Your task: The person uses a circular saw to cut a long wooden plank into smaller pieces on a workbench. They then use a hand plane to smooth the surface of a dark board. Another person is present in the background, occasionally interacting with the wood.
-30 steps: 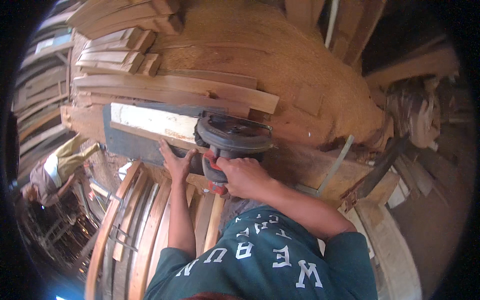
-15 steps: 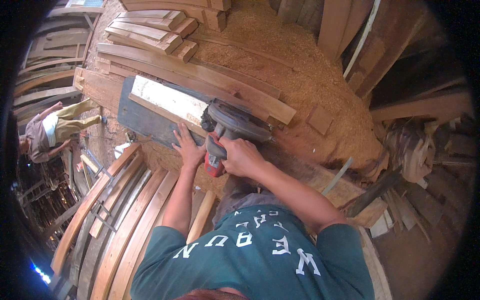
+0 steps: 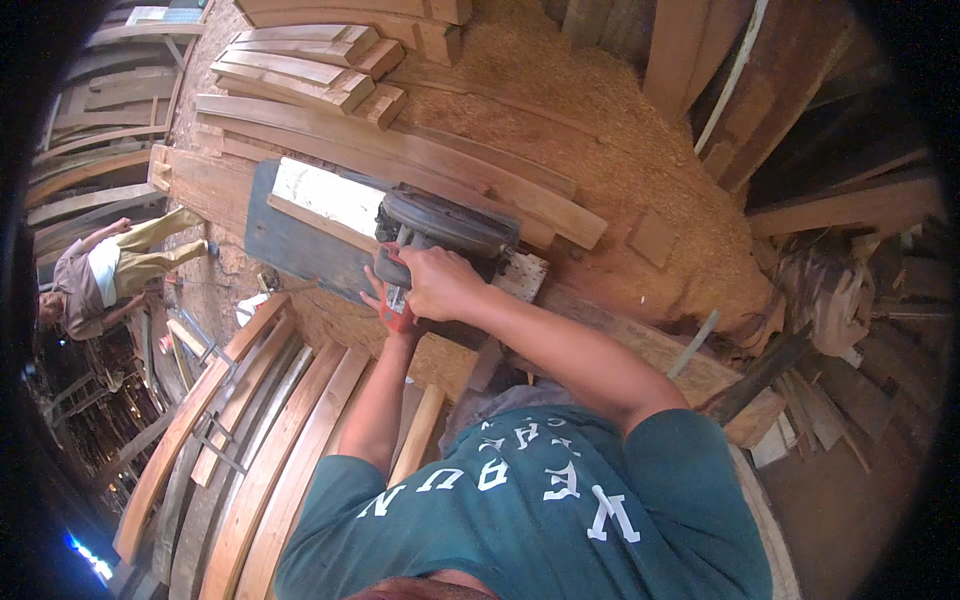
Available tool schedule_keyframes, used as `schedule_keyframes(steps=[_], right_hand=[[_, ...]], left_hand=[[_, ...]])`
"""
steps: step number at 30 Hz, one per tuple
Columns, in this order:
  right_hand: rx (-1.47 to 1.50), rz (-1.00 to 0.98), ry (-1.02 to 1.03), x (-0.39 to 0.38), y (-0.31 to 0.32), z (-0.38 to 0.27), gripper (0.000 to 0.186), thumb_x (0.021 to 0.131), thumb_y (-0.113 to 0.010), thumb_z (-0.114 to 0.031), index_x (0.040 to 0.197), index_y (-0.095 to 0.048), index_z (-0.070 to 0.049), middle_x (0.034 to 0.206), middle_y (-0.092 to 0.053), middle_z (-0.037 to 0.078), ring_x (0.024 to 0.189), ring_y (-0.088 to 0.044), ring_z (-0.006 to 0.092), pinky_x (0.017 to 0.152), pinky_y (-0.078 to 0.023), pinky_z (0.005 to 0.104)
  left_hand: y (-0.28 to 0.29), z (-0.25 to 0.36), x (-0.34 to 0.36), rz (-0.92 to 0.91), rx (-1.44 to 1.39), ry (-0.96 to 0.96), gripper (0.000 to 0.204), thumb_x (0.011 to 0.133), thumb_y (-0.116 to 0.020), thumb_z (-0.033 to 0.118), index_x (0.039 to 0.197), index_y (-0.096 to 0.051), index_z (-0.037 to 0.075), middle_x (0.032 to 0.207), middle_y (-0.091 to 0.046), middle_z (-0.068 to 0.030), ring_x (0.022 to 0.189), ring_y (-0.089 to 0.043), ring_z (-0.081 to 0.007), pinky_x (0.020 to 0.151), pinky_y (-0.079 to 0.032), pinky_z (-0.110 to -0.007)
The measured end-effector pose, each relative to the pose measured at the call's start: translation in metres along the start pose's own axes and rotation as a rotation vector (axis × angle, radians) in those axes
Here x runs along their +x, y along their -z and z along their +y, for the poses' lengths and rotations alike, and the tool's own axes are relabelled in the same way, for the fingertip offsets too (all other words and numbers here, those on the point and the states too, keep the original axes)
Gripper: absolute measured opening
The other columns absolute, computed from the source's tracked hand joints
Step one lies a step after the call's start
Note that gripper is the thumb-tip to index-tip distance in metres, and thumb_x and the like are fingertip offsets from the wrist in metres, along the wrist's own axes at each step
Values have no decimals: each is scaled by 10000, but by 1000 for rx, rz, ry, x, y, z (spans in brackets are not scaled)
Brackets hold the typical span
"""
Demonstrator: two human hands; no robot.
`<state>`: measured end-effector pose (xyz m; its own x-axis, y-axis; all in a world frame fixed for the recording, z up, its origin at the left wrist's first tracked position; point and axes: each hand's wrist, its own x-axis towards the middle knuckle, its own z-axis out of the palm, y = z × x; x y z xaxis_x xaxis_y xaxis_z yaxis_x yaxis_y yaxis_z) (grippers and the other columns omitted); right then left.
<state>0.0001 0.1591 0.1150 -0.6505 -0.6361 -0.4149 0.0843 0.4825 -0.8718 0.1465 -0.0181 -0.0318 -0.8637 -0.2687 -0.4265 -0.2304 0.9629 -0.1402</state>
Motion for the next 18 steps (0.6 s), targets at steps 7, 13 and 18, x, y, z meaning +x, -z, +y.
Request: schedule_keyframes(steps=[7, 13, 18], right_hand=[[-16, -24, 30, 38, -15, -19, 549, 752, -762, -155, 1259, -655, 28, 1160, -705, 308, 1128, -667, 477, 952, -546, 526], [9, -85, 40, 70, -17, -39, 573, 751, -709, -97, 1306, -647, 29, 1165, -700, 319, 1149, -661, 474, 955, -544, 523], [63, -37, 82, 91, -28, -47, 627, 749, -669, -54, 1371, -622, 15, 1143, -700, 334, 1129, -671, 482, 957, -545, 529]], left_hand=[[8, -12, -4, -98, -592, -148, 979, 911, -565, 691, 1651, -274, 119, 1718, -224, -128, 1571, -192, -354, 1213, -174, -631], [34, -2, 0, -250, -464, -73, 939, 921, -546, 721, 1603, -367, 101, 1651, -408, -130, 1507, -405, -299, 1257, -260, -453], [30, 8, 1, -186, -303, 110, 1144, 857, -590, 762, 1664, -177, 65, 1730, -190, -206, 1600, -155, -392, 1236, -68, -675]])
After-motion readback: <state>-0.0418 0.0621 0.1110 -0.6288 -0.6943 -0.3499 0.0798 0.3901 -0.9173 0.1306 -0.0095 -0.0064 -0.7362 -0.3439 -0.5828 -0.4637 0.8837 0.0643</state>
